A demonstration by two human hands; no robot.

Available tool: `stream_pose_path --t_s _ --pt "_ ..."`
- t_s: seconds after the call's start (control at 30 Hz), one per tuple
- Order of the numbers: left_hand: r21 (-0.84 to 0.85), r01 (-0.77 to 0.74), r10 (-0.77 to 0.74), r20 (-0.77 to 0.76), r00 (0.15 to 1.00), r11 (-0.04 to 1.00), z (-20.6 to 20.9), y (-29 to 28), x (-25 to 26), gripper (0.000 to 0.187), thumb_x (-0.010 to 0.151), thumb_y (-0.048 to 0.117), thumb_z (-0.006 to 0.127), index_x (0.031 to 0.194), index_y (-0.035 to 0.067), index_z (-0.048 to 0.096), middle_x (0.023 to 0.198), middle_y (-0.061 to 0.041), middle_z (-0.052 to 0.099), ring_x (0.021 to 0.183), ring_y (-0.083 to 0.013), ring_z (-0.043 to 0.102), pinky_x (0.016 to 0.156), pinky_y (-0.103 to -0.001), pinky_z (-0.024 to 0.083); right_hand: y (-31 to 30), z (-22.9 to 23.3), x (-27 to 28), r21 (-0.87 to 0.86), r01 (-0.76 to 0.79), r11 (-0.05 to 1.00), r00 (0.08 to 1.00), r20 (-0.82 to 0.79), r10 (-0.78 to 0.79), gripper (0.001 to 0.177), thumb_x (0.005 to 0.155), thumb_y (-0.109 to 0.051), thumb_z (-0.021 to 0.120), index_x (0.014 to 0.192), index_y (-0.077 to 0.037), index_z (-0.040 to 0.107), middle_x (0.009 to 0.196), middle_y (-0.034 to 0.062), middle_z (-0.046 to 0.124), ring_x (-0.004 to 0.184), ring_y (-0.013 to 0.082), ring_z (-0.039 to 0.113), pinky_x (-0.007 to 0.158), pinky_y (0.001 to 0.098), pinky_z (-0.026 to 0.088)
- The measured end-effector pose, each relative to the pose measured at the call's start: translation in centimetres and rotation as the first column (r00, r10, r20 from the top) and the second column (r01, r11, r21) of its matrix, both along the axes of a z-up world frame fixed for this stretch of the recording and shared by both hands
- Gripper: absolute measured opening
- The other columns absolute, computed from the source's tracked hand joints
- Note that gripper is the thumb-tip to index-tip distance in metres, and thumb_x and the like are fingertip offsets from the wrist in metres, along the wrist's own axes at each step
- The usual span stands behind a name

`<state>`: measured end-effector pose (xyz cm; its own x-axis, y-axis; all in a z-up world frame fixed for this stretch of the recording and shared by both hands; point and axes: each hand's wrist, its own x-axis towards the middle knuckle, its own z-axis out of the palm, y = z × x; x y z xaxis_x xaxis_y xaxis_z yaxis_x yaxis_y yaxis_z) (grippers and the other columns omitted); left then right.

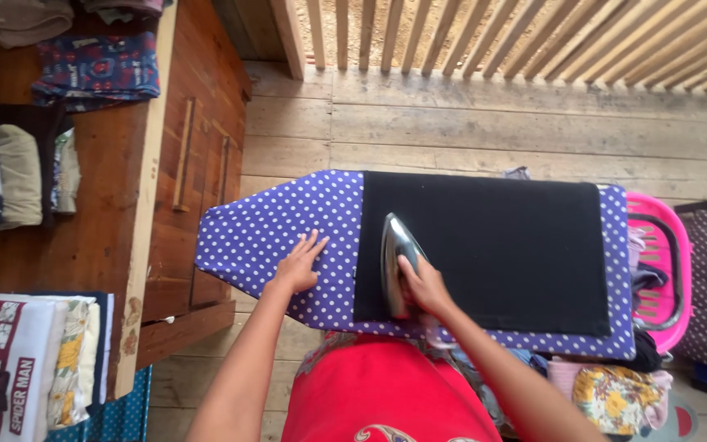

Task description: Ironing and then folding black and white t-shirts on an ironing board.

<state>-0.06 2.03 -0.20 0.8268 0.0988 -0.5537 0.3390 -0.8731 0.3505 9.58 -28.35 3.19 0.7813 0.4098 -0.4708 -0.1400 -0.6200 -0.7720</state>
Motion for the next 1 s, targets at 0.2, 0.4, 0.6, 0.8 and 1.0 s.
stream_pose_path --t_s 0.2,0.4,0.6,0.8,1.0 --pt "-0.086 -0.042 0.042 -0.006 0.999 0.995 -0.1 0.4 0.2 0.098 0.074 0.002 0.061 0.159 0.038 0.028 0.172 0.007 0.007 0.157 -0.0212 0.014 0.117 -0.045 0.041 9.6 3.0 -2.4 0.064 0.189 0.980 0.972 -0.157 -0.177 0.038 0.106 -0.038 0.049 0.103 -0.001 0.055 0.065 0.0137 0.065 0.052 0.0190 0.065 0.047 0.0357 0.052" --pt "-0.105 -0.042 0.042 0.001 0.999 0.994 0.6 0.4 0.2 0.097 0.076 0.001 0.059 0.159 0.038 0.027 0.173 0.009 0.007 0.159 -0.0197 0.013 0.111 -0.048 0.047 12.7 2.0 -3.5 -0.010 0.252 0.968 0.968 0.006 -0.251 0.042 0.103 -0.041 0.053 0.102 0.001 0.056 0.070 0.0209 0.069 0.057 0.0285 0.071 0.053 0.0416 0.054" --pt "-0.064 0.021 -0.023 -0.038 0.999 0.998 0.2 0.5 0.5 0.096 0.078 0.004 0.059 0.160 0.037 0.022 0.172 0.008 0.005 0.159 -0.0202 0.009 0.108 -0.049 0.047 9.3 2.6 -3.7 -0.243 0.028 0.970 0.970 0.240 0.032 0.053 0.100 -0.050 0.051 0.113 0.001 0.056 0.086 0.0311 0.070 0.081 0.0492 0.069 0.073 0.0557 0.053" --pt "-0.040 -0.016 0.022 0.169 0.985 0.999 -1.6 -0.2 -1.1 0.087 0.078 0.008 0.058 0.157 0.034 0.035 0.171 0.006 0.018 0.156 -0.0213 0.022 0.105 -0.044 0.053 -2.8 5.8 -0.4 -0.382 0.242 0.892 0.950 0.282 -0.137 0.053 0.098 -0.054 0.049 0.110 -0.003 0.060 0.082 0.0303 0.071 0.079 0.0489 0.070 0.069 0.0565 0.055" --pt "0.090 -0.333 0.272 0.405 0.873 0.938 -1.5 -7.4 0.7 0.068 0.089 0.031 0.064 0.151 0.014 0.043 0.164 -0.012 0.024 0.151 -0.0298 0.027 0.121 -0.062 0.025 -18.5 8.5 4.7 -0.406 0.580 0.707 0.811 0.374 -0.450 0.055 0.102 -0.053 0.051 0.102 0.001 0.062 0.075 0.0282 0.071 0.065 0.0426 0.074 0.062 0.0508 0.057"
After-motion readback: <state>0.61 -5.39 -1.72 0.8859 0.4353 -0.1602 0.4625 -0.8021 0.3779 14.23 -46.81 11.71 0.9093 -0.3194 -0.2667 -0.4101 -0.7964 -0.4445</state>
